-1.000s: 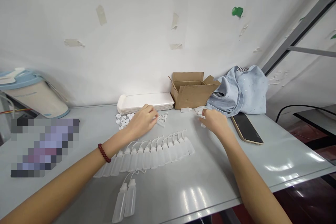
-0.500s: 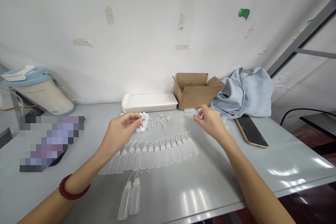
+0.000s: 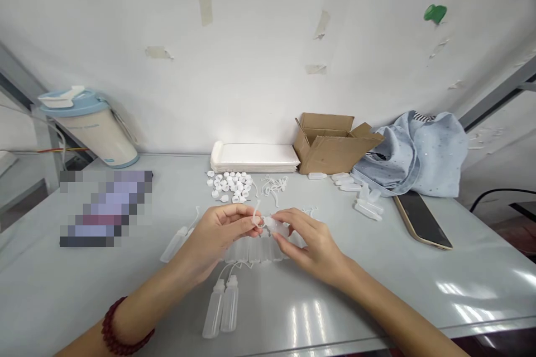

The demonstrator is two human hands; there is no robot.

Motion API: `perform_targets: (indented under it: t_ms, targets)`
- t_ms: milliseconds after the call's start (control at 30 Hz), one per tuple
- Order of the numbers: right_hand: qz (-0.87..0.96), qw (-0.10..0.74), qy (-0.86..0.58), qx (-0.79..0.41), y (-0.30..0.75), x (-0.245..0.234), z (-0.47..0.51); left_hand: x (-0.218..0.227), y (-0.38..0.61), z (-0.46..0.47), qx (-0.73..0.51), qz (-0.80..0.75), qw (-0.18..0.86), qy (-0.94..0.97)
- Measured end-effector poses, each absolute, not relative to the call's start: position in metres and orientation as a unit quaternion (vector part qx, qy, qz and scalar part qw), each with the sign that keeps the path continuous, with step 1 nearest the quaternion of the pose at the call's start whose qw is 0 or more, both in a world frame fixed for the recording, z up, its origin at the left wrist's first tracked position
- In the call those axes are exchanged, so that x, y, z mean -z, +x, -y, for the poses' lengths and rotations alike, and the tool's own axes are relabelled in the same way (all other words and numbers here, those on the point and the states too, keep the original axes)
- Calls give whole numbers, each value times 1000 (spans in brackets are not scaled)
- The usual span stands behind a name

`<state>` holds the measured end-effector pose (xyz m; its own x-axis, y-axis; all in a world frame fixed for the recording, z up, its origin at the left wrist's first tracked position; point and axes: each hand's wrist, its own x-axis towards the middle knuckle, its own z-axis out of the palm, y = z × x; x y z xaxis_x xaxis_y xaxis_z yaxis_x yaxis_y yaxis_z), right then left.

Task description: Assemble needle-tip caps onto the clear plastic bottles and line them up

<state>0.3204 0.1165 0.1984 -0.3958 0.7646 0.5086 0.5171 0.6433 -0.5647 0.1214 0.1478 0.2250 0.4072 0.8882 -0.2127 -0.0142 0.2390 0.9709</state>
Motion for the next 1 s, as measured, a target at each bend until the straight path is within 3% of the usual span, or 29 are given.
perform_targets:
  t_ms: [633,1000]
  targets:
    - [837,404,-344,-130,318,-191,-113,-217,125,-143,-345,-372,744,435]
    - [807,432,-369,-163,314,-192,-112,-218,125,-141,-341,-398,689,501]
